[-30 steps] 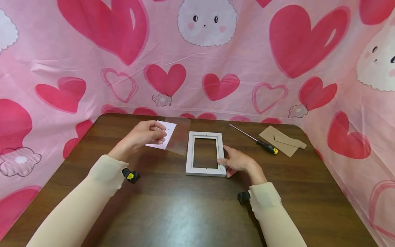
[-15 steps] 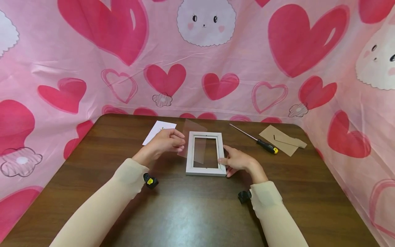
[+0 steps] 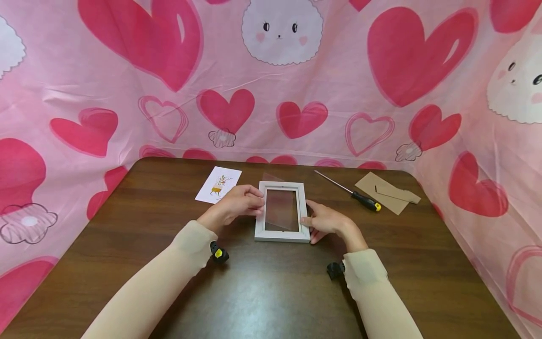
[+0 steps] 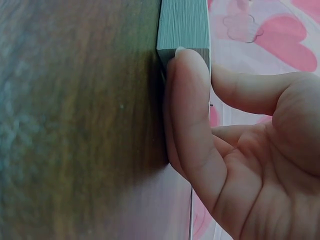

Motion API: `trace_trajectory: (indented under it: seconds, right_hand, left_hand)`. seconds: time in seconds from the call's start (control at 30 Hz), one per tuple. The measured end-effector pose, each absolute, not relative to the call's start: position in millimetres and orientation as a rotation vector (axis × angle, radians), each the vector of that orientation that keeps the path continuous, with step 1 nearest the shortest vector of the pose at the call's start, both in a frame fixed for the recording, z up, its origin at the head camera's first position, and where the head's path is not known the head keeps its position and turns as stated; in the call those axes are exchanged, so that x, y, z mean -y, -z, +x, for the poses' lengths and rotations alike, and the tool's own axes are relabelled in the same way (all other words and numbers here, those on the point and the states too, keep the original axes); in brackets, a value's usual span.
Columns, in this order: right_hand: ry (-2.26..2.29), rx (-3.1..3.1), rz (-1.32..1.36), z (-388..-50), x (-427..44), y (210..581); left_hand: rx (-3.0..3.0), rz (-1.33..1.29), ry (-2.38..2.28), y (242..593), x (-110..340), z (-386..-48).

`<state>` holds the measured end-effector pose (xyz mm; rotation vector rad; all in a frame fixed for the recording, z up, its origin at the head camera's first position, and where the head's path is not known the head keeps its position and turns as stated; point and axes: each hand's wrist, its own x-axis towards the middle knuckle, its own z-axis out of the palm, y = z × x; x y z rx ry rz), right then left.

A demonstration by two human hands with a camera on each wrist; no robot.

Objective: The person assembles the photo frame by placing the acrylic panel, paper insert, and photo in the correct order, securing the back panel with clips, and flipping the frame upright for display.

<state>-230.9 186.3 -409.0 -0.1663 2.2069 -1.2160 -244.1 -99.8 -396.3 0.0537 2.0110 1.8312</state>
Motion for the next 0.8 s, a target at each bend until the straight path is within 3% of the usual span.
trace_trajectory:
  seconds: [0.8]
  right_hand:
    - [1.186, -2.230, -0.171, -231, -186, 410]
  left_hand:
    - [-1.925, 0.047, -1.833, 406, 83, -243]
